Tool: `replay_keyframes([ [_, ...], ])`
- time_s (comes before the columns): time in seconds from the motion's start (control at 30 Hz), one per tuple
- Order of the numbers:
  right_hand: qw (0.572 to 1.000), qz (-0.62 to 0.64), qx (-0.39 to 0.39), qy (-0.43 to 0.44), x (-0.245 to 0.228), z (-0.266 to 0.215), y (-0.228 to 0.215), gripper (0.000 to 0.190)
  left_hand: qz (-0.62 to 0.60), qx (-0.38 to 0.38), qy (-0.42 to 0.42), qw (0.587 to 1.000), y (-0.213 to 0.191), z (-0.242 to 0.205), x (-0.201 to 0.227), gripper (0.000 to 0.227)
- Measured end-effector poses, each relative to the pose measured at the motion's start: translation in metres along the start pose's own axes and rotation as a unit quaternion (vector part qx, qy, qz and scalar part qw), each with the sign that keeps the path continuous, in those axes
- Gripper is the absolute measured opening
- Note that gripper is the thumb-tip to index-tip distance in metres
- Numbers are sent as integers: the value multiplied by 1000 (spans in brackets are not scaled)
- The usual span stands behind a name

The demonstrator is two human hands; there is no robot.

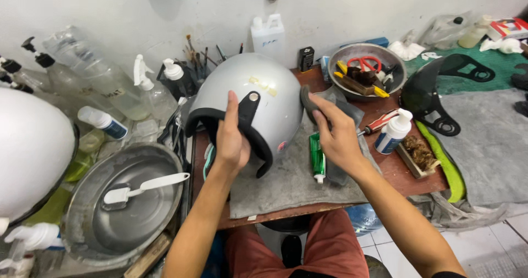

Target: The person applies a paste from a green tube onto a round sponge and rubs it onto the surface of a silver helmet. They repeatedly apply more paste and continue polishing different areas of the helmet with the sponge.

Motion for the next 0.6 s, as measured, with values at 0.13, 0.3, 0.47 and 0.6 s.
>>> replay_keyframes([
  [0.13,1000,-6,5,17,28,-6,2,27,25,-33,-24,999,-11,24,-19,44],
  [0.3,997,41,59,11,18,2,-12,31,66,-4,-31,997,-21,41,-25,46],
  [0.47,991,5,47,-123,-35,6,0,39,101,13,-47,994,17,25,-18,51],
  [0.6,968,-54,-46,-242,-61,-24,33,36,79,61,-48,994,13,28,-14,54],
])
Point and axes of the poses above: each hand's wrist, its own z-axis towards the middle knuckle, its own y-axis out of the palm, x = y × z, the point moved 8 cm from there along z, towards the middle knuckle, and after that the axes turned 2 degrees about -x, right-handed, at the moved point
